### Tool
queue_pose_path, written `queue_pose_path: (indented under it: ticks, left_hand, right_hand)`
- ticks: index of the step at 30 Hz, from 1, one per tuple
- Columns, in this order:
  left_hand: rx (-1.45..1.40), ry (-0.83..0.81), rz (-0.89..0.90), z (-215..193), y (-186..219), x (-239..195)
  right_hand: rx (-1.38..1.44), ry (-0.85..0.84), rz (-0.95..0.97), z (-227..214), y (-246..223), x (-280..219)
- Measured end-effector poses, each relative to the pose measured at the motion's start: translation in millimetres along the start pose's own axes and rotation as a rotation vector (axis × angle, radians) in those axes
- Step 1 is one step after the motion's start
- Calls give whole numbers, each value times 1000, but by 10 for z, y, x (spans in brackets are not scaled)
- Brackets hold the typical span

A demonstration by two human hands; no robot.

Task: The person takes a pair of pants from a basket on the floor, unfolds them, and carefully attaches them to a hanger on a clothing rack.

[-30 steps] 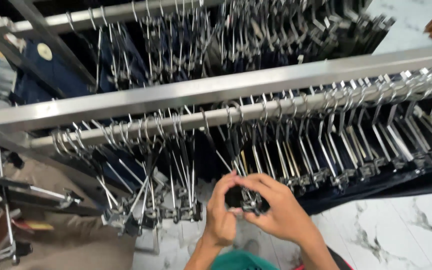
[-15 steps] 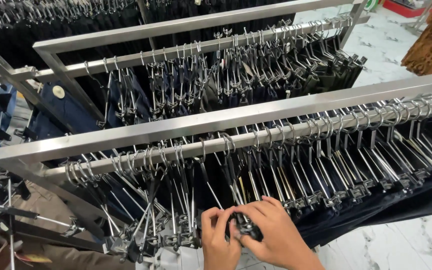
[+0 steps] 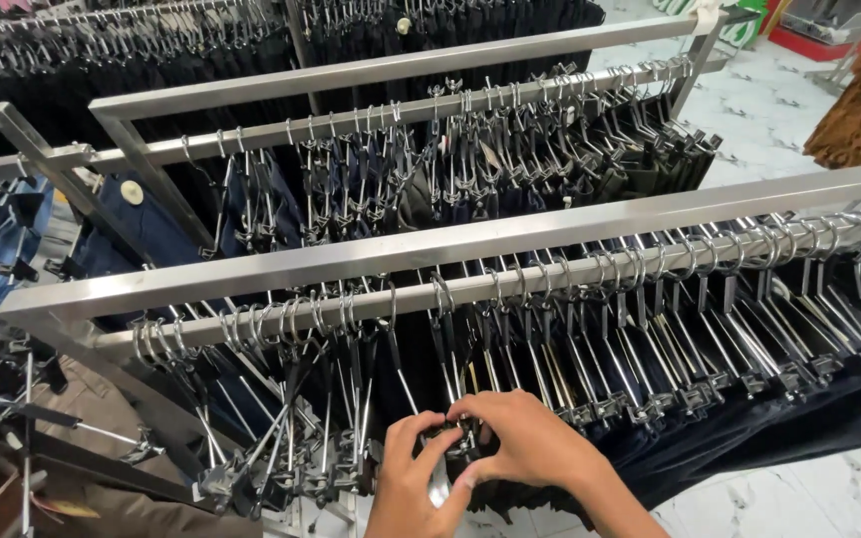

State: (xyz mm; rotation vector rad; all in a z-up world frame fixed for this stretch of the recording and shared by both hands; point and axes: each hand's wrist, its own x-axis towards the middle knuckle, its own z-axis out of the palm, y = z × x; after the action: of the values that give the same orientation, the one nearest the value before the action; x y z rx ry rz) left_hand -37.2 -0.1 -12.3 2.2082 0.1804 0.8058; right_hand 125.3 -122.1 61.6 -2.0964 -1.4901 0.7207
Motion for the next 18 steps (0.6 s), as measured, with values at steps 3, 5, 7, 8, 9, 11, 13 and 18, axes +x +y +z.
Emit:
queue_pose_path:
  ticks: [3, 5, 7, 8, 9, 11, 13, 18]
  left_hand:
    - [28, -70, -26, 8, -86, -3]
    - [64, -82, 20, 46, -174, -27]
    - [209, -10, 91, 113, -209, -63]
    - [206, -11, 77, 125, -196, -68]
    - [206, -8, 69, 140, -189, -74]
    - [209, -9, 42, 138, -168, -86]
    - [230, 69, 163, 104, -116, -84]
    - [272, 122, 253, 120, -105, -97]
  right_hand:
    - [39, -65, -31, -143, -67, -40]
    - [72, -87, -50, -181, -114, -64]
    - [84, -72, 3, -160, -123, -41]
    - [86, -85, 7, -147, -102, -44]
    - [86, -60, 16, -131, -76, -43]
    - [95, -54, 25, -50, -4, -18]
    - [14, 37, 38, 59, 68, 0]
    - [17, 92, 14, 116, 83, 7]
